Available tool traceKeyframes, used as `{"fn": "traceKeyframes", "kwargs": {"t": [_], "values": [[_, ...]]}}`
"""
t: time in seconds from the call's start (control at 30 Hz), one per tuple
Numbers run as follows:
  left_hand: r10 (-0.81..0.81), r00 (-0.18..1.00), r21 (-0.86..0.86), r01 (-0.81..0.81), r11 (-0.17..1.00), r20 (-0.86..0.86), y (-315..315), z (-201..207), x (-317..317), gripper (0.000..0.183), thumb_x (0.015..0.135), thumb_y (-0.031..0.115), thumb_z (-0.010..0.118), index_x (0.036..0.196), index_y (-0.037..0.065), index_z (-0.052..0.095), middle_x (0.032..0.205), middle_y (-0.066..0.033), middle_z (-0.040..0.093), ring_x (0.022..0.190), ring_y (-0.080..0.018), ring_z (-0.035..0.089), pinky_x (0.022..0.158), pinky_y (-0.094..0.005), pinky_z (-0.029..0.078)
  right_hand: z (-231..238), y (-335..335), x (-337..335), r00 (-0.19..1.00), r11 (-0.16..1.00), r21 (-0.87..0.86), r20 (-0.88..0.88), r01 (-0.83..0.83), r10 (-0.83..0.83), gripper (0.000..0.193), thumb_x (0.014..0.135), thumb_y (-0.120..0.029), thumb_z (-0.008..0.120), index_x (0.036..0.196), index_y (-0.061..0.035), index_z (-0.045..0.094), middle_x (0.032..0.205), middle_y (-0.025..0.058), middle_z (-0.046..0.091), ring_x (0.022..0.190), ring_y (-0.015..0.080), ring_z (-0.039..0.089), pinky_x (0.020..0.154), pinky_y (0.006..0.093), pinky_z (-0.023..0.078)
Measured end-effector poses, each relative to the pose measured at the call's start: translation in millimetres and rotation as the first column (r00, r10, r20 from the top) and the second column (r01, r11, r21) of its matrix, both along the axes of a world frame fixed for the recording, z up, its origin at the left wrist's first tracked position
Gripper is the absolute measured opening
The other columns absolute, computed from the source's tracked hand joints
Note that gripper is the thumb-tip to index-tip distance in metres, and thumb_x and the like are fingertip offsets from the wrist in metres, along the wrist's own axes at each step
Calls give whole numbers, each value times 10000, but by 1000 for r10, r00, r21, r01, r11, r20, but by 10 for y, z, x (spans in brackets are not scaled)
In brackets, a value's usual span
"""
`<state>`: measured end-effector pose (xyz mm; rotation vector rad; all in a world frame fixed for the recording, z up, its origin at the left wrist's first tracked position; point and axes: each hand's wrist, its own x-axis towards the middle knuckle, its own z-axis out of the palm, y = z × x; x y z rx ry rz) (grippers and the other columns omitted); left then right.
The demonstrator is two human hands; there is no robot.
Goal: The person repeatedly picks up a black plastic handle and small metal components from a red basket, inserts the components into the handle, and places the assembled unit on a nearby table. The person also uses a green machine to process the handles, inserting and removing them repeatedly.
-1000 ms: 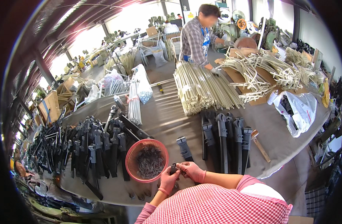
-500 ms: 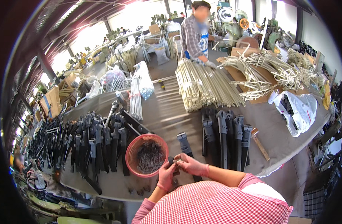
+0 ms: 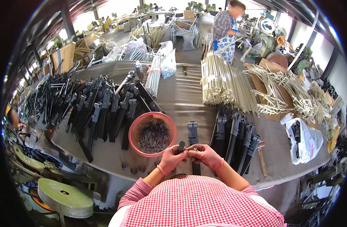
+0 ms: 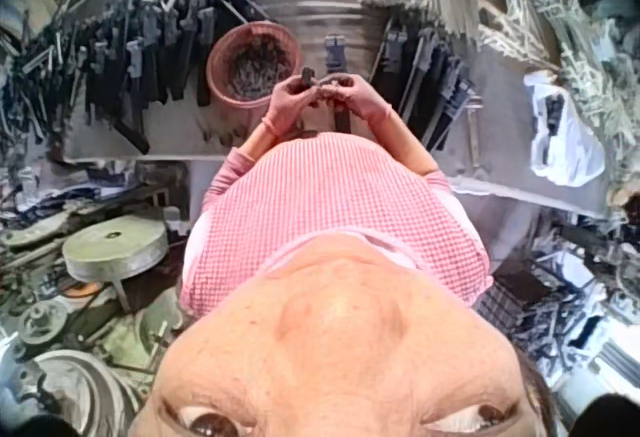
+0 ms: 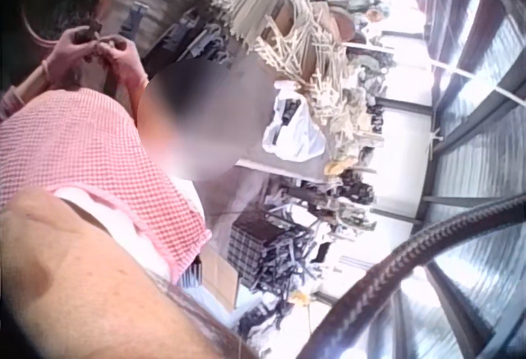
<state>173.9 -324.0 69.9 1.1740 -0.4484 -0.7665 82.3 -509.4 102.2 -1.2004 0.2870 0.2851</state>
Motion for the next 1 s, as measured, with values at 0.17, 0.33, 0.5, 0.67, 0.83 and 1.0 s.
{"fn": "traceKeyframes", "kwargs": {"t": [0.17,0.33,0.5,0.67,0.83,1.0], "values": [[35,998,27,-37,999,58,7,75,23,118,940,90,644,1004,-7,660,857,-28,670,756,-101,638,687,-255,547,81,-37,31,991,989,-102,66,-105,112,187,922,-183,697,1050,-49,666,907,13,682,747,77,594,644,221,463],[-38,999,115,38,993,-2,52,146,49,166,932,115,671,1039,-12,673,901,-35,681,796,-112,655,717,-274,570,-27,27,44,998,995,74,0,-65,65,216,907,-177,714,1048,-26,650,892,19,651,746,83,576,659,221,446],[-76,994,132,66,989,73,93,123,70,149,946,124,663,1019,-6,662,893,-16,672,785,-103,646,698,-254,548,-132,58,45,994,982,152,25,-109,106,157,920,-139,672,1042,-48,636,871,11,635,733,82,577,628,227,454],[106,994,111,-107,988,14,130,159,36,133,929,127,690,995,12,676,846,-9,667,742,-91,638,684,-244,543,-32,139,43,997,1000,-10,73,-20,21,175,957,-179,646,1072,-60,588,900,0,630,757,69,590,648,230,455],[107,993,59,-109,992,42,133,241,13,177,938,113,680,1056,-17,671,894,-55,696,778,-115,664,695,-256,563,128,246,83,996,994,-111,88,-4,14,237,950,-184,664,1127,-27,650,859,-14,626,714,57,561,592,226,443],[45,998,129,-51,990,49,184,267,0,179,948,115,666,1068,-17,663,903,-65,705,776,-109,670,676,-240,562,161,257,86,999,967,-253,36,-15,25,171,905,-137,715,1022,-15,692,771,-42,614,640,26,517,545,189,388]]}}
